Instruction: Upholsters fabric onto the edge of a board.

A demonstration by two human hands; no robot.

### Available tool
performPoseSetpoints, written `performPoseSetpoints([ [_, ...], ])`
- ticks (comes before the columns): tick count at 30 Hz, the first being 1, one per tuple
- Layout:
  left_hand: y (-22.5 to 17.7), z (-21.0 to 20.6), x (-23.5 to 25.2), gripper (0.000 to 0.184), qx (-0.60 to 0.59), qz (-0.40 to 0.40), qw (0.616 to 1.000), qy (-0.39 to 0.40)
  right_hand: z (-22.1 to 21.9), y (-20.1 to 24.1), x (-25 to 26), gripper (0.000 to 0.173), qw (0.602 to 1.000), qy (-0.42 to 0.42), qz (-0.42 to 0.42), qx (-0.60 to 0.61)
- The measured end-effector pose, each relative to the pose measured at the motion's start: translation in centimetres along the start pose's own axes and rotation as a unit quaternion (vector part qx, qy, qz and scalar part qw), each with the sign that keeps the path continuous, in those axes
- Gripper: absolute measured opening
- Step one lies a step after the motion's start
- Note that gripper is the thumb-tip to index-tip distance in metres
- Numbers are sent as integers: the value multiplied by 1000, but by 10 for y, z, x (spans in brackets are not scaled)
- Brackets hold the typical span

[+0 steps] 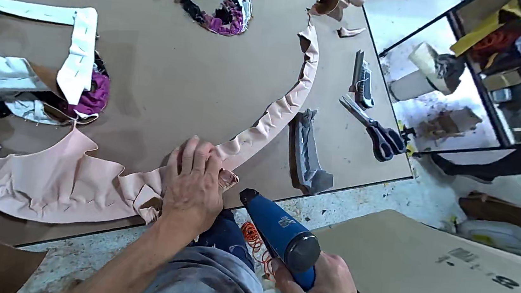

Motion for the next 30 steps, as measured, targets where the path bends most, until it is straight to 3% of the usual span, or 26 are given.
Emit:
performPoseSetpoints([
  [3,0,-1,2,35,15,32,999,18,4,-4,14,25,999,7,34,-5],
  [10,3,-1,4,30,35,14,999,11,3,15,42,36,994,60,67,-58],
  [13,6,1,4,26,17,9,1000,12,-2,14,49,31,991,44,73,-100],
  [18,18,4,18,23,4,-30,999,32,13,27,40,29,992,83,65,-68],
  [20,35,15,29,21,-86,-24,994,59,-6,26,42,28,993,78,69,-63],
  [22,64,37,28,25,-230,30,972,19,-14,20,39,24,994,58,66,-58],
  [24,96,61,10,34,-292,83,948,-95,2,13,31,23,999,34,42,-2],
  [26,105,78,-24,36,-317,82,929,-172,35,8,11,27,996,-4,-16,87],
  [28,81,77,-52,36,-320,60,928,-181,71,4,-3,29,988,-69,-83,108],
  [30,34,63,-60,37,-330,23,934,-133,106,-5,-5,37,982,-128,-138,27],
])
Point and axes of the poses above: each hand's wrist, its own x-axis towards the middle knuckle, its own z-axis out of the back of the hand, y = z × x, the point moved 1 cm from there along x, towards the middle knuckle, and after that the axes turned 7 degrees about x, right-handed, at the moved point
